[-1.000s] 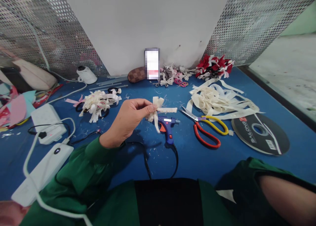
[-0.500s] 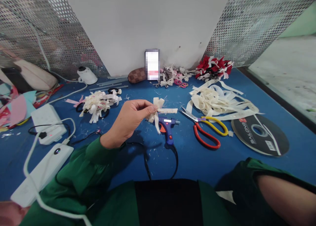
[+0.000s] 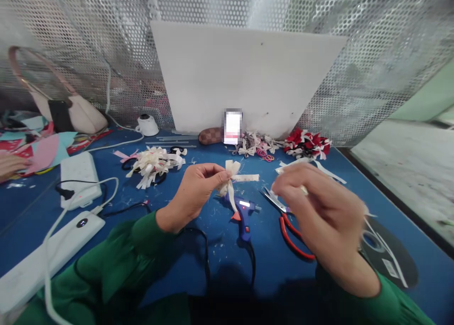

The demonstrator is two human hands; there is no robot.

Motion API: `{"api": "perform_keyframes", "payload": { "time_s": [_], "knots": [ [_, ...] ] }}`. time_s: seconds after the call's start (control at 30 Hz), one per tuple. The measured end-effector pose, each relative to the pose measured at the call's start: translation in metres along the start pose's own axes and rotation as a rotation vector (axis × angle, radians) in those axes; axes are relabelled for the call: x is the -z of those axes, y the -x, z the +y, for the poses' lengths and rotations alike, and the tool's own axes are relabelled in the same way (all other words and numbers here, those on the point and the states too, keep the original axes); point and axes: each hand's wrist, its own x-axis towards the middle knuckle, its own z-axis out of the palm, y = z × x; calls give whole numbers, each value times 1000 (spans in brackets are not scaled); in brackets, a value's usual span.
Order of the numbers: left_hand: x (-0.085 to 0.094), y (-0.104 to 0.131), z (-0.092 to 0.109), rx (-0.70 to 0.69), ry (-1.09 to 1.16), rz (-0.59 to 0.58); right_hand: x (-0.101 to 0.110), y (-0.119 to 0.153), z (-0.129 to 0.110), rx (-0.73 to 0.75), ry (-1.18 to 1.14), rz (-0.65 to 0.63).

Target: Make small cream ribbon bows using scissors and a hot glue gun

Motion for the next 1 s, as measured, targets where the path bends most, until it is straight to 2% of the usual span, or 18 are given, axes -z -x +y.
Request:
{"api": "perform_keyframes", "payload": {
  "time_s": [0.07, 0.1, 0.17, 0.23, 0.37, 0.57, 0.8, 0.9, 1.0],
  "knots": [
    [1, 0, 1, -10, 2, 6, -29, -43, 5, -51, -1, -11],
    [1, 0, 2, -12, -4, 8, -41, -55, 8, -54, 15, -22],
    [1, 0, 2, -12, -24, 3, -57, -64, 15, -66, 55, -67],
    [0, 0, 2, -5, -30, -20, -64, -59, 22, -72, 89, -107],
    [-2, 0, -1, 22, -2, -67, -69, -49, 29, -65, 120, -122],
    [-3, -1, -1, 37, 54, -95, -71, -51, 30, -111, 65, -115],
    [-4, 1, 0, 30, -11, -120, -74, -51, 30, -124, 74, -121],
    [1, -4, -1, -33, -130, -110, -73, -52, 33, -160, 92, -133],
    [15, -17, 0, -154, -470, -91, -71, -54, 37, -201, 105, -135]
  ]
}}
